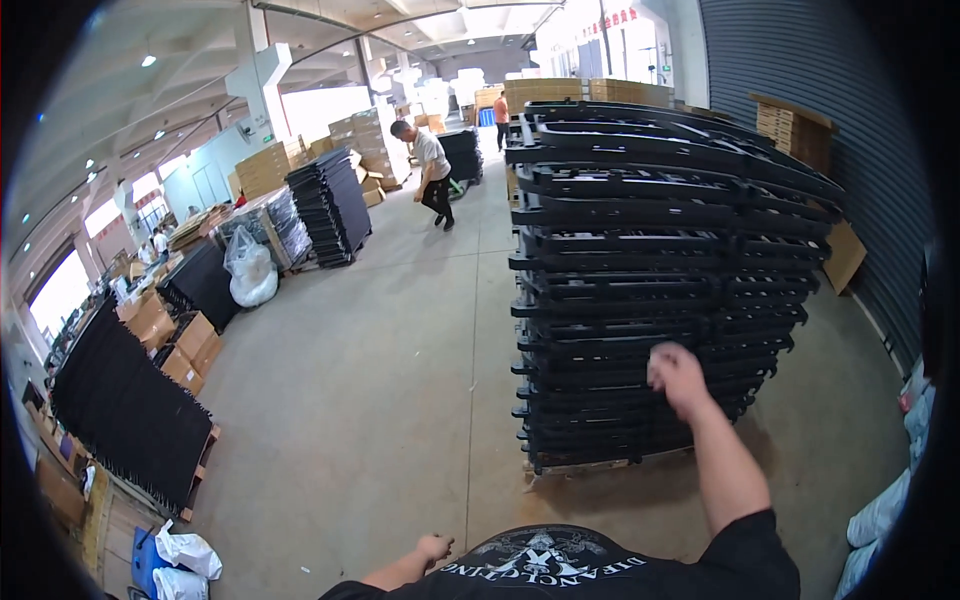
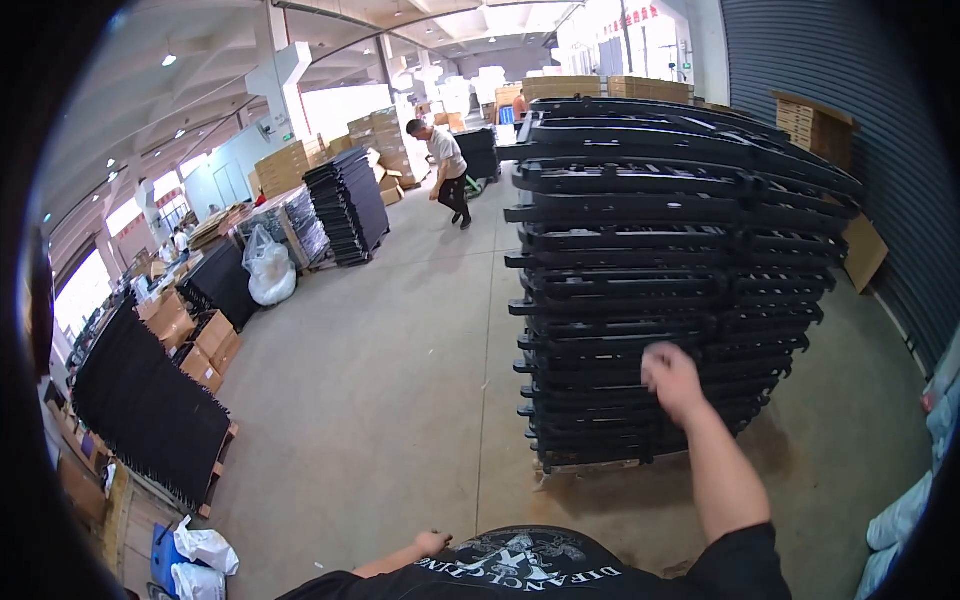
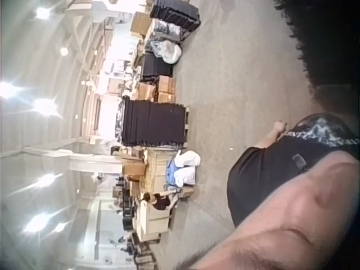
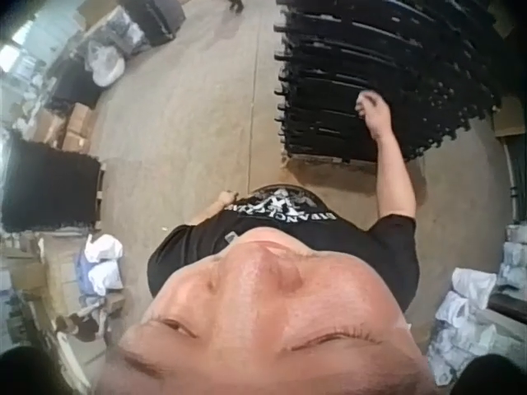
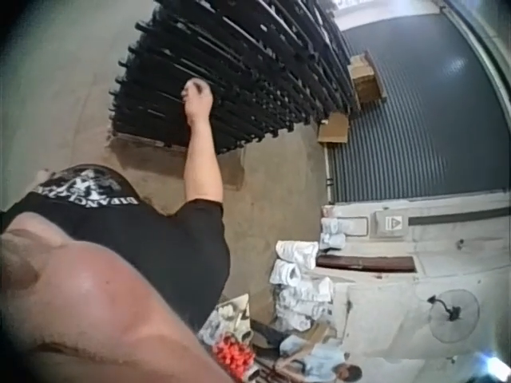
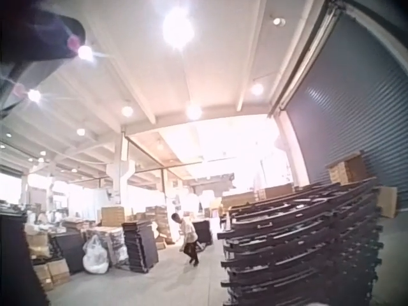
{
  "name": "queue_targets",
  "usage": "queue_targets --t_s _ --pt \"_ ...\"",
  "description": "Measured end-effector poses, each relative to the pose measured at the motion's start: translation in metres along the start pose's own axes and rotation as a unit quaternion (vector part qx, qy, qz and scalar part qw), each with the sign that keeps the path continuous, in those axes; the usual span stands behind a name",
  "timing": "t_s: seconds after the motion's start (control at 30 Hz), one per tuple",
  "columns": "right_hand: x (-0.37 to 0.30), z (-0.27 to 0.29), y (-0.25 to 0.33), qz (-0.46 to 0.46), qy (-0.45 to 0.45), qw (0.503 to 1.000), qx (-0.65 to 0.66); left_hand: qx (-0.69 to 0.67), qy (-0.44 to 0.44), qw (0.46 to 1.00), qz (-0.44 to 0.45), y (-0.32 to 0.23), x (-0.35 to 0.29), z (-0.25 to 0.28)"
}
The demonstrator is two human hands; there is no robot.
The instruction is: Attaching plastic caps and connectors to metal frame components at an assembly station.
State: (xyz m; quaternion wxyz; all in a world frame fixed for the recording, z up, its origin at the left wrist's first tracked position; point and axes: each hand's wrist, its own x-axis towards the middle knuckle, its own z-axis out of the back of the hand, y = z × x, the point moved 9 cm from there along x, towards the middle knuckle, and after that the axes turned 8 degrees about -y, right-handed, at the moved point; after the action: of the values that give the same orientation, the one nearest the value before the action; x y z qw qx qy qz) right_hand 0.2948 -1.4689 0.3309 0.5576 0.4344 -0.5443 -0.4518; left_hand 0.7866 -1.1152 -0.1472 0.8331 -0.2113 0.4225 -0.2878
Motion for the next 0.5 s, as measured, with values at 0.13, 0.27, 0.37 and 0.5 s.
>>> queue_targets --t_s 0.13,0.27,0.37,0.5 --pt "0.073 -0.103 0.186 0.282 0.034 0.956 -0.077 0.18 -0.032 0.983 0.036 0.045 0.033 0.055" --pt "0.107 -0.22 0.294 0.453 -0.03 0.823 -0.343 0.217 0.017 0.976 0.019 0.109 0.123 0.118" --pt "0.146 -0.259 0.34 0.48 -0.111 0.754 -0.435 0.29 0.044 0.953 -0.076 0.091 0.188 0.174" --pt "0.248 -0.242 0.359 0.374 -0.265 0.704 -0.542 0.381 0.09 0.9 -0.194 0.062 0.245 0.233"
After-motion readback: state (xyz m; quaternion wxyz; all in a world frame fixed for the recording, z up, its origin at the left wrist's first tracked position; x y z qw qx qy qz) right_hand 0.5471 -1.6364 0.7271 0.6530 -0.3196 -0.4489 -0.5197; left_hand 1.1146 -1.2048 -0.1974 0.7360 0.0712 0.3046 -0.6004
